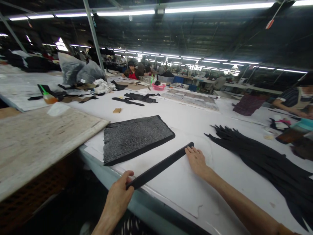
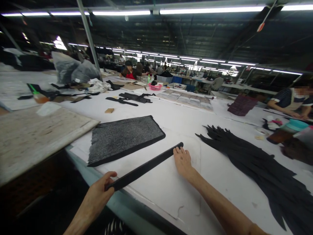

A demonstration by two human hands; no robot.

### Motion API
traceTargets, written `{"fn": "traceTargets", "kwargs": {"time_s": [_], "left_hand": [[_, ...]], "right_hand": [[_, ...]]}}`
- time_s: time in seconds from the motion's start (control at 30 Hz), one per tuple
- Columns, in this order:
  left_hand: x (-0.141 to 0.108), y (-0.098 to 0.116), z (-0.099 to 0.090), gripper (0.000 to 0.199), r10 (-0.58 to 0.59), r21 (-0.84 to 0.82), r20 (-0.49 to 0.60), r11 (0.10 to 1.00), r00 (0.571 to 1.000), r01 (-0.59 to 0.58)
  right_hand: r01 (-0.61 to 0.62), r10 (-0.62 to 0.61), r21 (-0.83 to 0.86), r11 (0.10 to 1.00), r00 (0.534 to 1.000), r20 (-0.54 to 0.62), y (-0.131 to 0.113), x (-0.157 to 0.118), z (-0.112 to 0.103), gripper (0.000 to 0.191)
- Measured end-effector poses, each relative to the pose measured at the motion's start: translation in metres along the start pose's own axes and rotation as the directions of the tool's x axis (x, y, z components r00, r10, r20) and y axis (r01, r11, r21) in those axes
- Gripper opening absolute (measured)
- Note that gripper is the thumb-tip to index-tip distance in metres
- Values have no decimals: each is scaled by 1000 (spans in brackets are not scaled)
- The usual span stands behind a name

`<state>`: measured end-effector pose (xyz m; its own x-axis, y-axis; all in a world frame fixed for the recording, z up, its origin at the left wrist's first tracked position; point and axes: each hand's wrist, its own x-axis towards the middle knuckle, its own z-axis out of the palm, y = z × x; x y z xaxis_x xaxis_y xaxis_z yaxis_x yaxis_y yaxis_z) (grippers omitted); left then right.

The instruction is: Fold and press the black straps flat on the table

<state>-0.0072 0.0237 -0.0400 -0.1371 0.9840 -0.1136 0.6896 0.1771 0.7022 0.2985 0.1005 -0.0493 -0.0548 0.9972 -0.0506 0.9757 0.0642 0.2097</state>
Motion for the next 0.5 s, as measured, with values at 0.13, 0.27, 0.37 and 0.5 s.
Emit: {"fn": "traceTargets", "kwargs": {"time_s": [0.13, 0.27, 0.37, 0.5], "left_hand": [[-6, -17, -8, 40, 9, -65, 4, 998, 1000, -9], [-6, -31, -17, 38, -32, -90, -44, 995, 998, 28], [-3, -28, -19, 38, -32, -70, -66, 997, 997, 28], [-1, -12, -15, 39, -47, -17, -73, 999, 996, 46]], "right_hand": [[39, -40, 26, 999, 999, 30, -6, -8, -2, 54], [63, -64, 52, 997, 997, 30, -15, -9, -4, 58], [82, -82, 68, 994, 997, 8, -17, 4, -6, 57], [102, -101, 53, 993, 995, -24, -9, 22, -8, 53]]}}
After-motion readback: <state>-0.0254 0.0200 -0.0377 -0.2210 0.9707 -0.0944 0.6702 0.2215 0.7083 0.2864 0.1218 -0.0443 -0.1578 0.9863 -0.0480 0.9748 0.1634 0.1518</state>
